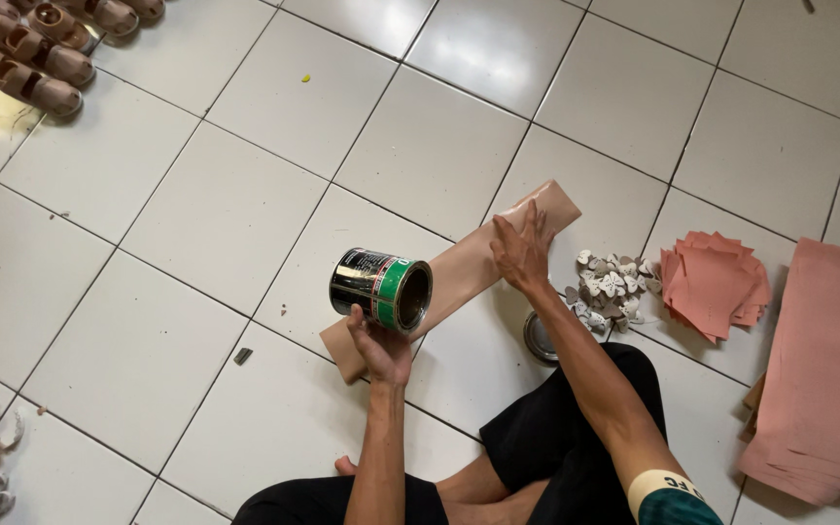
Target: The person sits on the workshop floor, opens a black plastic bag, then holds a can of glue and spreads glue by hand along a long leather strap, working the adhesive over the strap's surface and lifting the strap to check the coating.
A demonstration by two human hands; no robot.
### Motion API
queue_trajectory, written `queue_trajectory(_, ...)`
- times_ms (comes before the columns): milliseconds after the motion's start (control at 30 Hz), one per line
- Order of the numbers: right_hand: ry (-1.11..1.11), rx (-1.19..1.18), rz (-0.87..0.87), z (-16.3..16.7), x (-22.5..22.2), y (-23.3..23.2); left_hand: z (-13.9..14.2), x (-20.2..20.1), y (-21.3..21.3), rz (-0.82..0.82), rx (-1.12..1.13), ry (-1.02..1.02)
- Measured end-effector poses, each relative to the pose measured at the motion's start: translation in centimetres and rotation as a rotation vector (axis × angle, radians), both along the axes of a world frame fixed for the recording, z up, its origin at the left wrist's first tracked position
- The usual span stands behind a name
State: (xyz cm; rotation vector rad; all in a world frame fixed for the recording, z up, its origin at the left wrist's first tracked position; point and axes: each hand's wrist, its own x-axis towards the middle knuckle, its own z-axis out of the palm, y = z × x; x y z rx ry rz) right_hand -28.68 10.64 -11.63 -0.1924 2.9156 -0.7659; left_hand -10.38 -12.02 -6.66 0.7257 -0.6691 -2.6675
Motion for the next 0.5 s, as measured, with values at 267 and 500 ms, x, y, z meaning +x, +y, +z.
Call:
queue_trajectory(267,0.068,0.079,0.101,-0.1,2.7,-2.2,0.2,0.3,0.1,-0.012,-0.013,-0.023)
queue_trajectory(500,0.145,0.16,0.199,0.5,3.1,-1.7,0.3,0.2,0.2,-0.007,0.011,0.009)
